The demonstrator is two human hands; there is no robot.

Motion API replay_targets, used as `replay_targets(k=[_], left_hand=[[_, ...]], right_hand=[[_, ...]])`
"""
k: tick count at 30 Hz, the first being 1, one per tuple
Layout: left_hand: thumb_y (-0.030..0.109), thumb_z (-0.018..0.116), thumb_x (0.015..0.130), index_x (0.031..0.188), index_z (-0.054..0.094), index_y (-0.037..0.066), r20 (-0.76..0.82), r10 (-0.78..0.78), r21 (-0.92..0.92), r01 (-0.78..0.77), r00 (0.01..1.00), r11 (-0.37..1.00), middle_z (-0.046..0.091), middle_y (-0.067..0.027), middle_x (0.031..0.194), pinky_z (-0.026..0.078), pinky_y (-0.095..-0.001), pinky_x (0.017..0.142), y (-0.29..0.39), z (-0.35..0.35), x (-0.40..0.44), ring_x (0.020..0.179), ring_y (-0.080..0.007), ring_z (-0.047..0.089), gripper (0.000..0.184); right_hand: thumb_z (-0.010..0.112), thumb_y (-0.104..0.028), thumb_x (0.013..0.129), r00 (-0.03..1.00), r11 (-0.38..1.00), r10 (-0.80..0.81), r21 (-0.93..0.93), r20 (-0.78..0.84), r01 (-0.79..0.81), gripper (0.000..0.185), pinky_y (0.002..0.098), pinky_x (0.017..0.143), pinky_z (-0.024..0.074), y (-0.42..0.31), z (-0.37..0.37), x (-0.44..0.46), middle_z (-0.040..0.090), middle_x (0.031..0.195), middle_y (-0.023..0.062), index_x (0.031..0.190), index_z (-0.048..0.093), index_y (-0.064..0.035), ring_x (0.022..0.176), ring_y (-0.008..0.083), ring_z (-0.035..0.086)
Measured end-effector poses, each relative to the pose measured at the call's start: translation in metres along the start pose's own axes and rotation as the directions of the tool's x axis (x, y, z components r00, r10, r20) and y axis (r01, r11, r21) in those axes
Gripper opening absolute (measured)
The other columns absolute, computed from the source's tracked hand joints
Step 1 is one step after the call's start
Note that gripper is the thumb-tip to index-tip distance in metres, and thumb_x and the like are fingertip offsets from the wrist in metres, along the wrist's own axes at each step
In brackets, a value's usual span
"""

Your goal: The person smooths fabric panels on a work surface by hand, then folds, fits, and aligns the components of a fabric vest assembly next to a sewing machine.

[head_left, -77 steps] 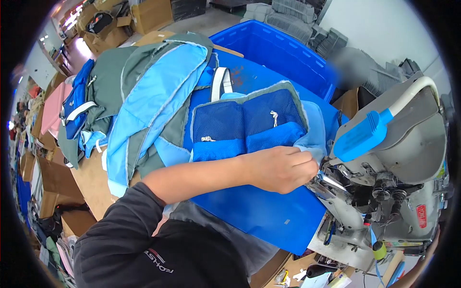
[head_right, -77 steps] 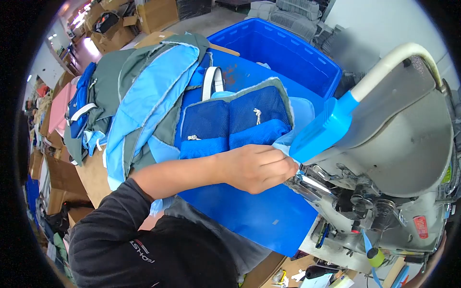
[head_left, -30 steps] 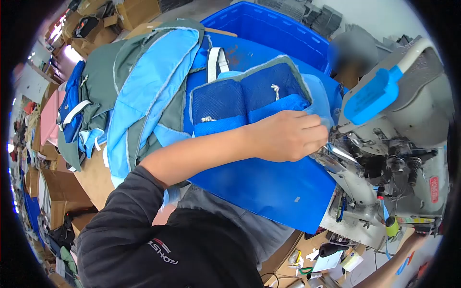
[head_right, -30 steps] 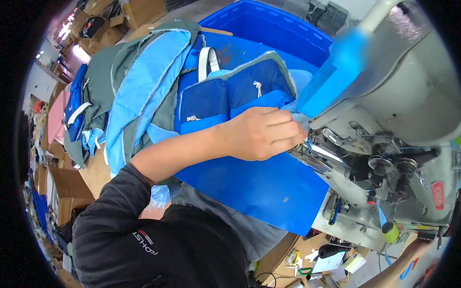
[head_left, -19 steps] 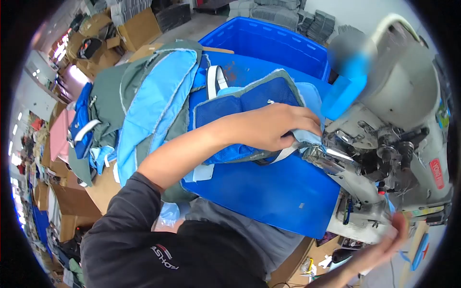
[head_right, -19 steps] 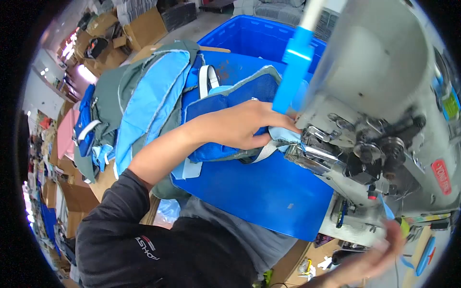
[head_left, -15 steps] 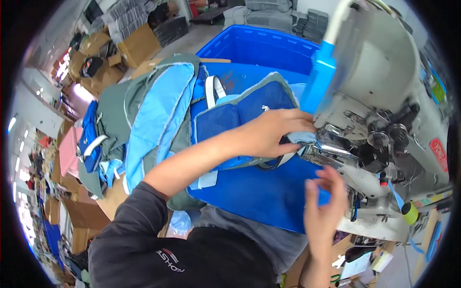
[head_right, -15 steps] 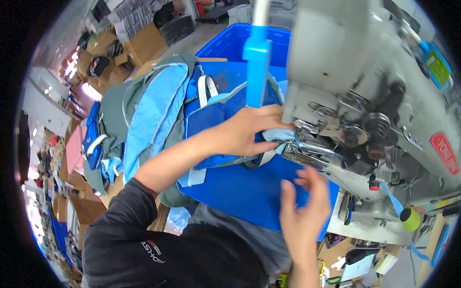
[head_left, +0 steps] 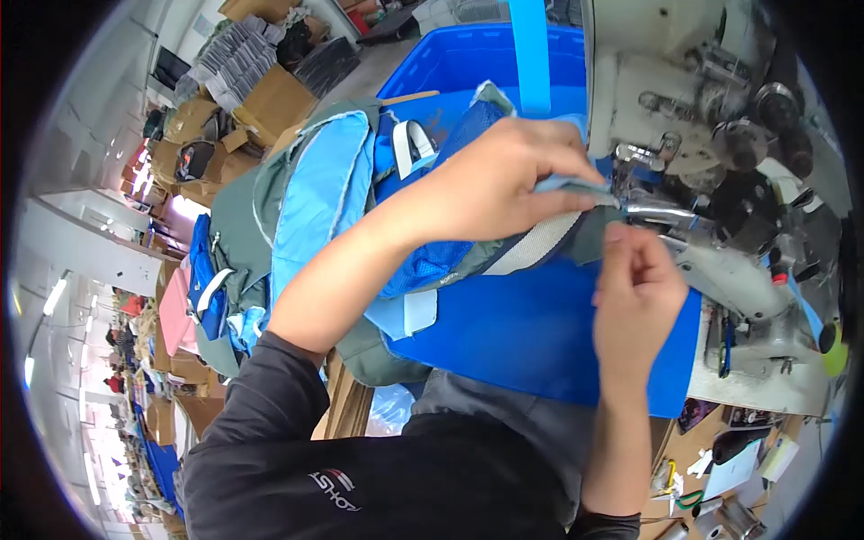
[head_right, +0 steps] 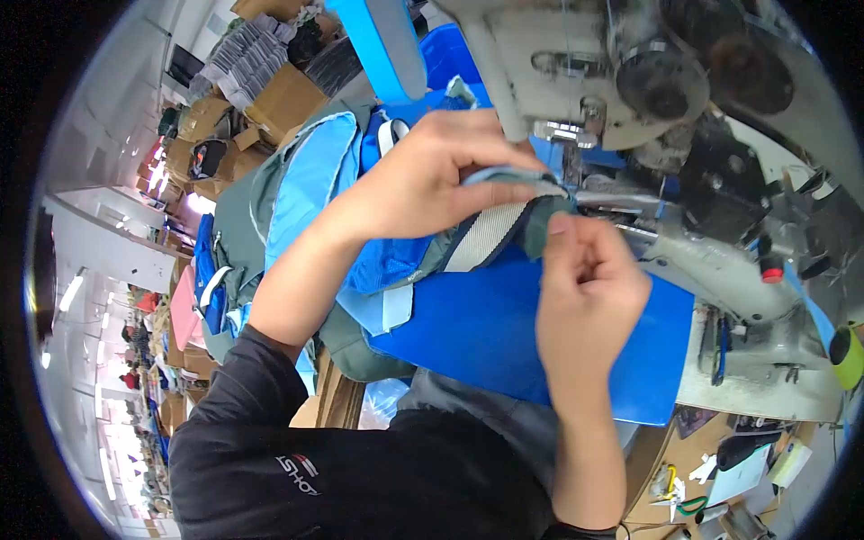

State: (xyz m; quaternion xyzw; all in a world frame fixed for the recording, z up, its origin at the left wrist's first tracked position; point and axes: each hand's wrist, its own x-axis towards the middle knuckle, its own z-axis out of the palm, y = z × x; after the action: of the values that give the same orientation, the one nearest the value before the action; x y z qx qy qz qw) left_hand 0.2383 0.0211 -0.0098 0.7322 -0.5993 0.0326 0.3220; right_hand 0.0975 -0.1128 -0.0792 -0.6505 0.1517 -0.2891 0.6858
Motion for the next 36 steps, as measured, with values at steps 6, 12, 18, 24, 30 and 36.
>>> replay_targets(k=[6,12,18,24,30,36], left_hand=[[0.002,0.080,0.081,0.105,0.074,0.002,-0.152,0.013,0.006,-0.012,0.988,1.000,0.068,-0.0097,0.102,0.052,-0.0287,0.077,0.001,0.014,-0.005,0.091,-0.0227,0.066,0.025],[0.004,0.079,0.069,0.094,0.074,0.007,-0.337,0.217,0.357,-0.089,0.916,0.930,0.062,-0.0051,0.088,0.045,-0.0290,0.052,0.004,0.043,-0.014,0.061,-0.0187,0.059,0.026],[0.012,0.070,0.062,0.088,0.070,0.003,-0.245,0.504,0.732,-0.183,0.829,0.656,0.056,-0.0021,0.077,0.034,-0.0259,0.047,0.003,0.056,-0.015,0.056,-0.0110,0.053,0.027],[0.009,0.071,0.065,0.100,0.072,0.001,-0.233,0.416,0.592,-0.211,0.879,0.778,0.053,-0.0021,0.081,0.036,-0.0269,0.047,0.007,0.058,-0.022,0.056,-0.0127,0.052,0.036],[0.011,0.069,0.070,0.112,0.070,-0.002,-0.161,0.366,0.601,-0.203,0.917,0.773,0.051,-0.0020,0.082,0.037,-0.0280,0.048,0.019,0.053,-0.027,0.056,-0.0122,0.050,0.044],[0.014,0.067,0.074,0.111,0.069,-0.002,-0.193,0.306,0.659,-0.108,0.932,0.744,0.053,-0.0010,0.086,0.038,-0.0277,0.050,0.026,0.063,-0.028,0.057,-0.0116,0.050,0.040]], right_hand=[[0.069,-0.015,0.100,0.999,0.999,-0.005,0.045,0.036,0.003,0.019,0.0189,0.053,0.0234,0.004,-0.008,0.003,0.049,0.067,-0.0096,0.088,0.067,0.0000,0.060,-0.0017,0.036],[0.068,-0.013,0.100,0.996,1.000,-0.029,0.004,0.081,0.029,0.017,0.0185,0.054,0.0247,0.008,-0.010,0.003,0.050,0.067,-0.0091,0.090,0.066,0.0006,0.061,-0.0015,0.037],[0.067,-0.009,0.099,0.990,0.994,-0.095,-0.046,0.109,0.101,0.014,0.0190,0.053,0.0257,0.009,-0.011,0.004,0.049,0.065,-0.0090,0.089,0.065,0.0005,0.060,-0.0014,0.038],[0.066,-0.004,0.098,0.977,0.977,-0.173,-0.106,0.125,0.187,0.010,0.0192,0.053,0.0290,0.011,-0.016,0.005,0.051,0.064,-0.0074,0.090,0.065,0.0009,0.061,-0.0012,0.041],[0.066,-0.003,0.097,0.978,0.972,-0.194,-0.118,0.082,0.203,0.007,0.0187,0.054,0.0307,0.011,-0.014,0.002,0.052,0.064,-0.0063,0.093,0.067,0.0016,0.060,-0.0006,0.042],[0.066,-0.004,0.098,0.978,0.971,-0.196,-0.126,0.076,0.204,0.006,0.0183,0.055,0.0330,0.018,-0.018,0.002,0.055,0.066,-0.0055,0.094,0.067,0.0014,0.061,0.0000,0.043]])
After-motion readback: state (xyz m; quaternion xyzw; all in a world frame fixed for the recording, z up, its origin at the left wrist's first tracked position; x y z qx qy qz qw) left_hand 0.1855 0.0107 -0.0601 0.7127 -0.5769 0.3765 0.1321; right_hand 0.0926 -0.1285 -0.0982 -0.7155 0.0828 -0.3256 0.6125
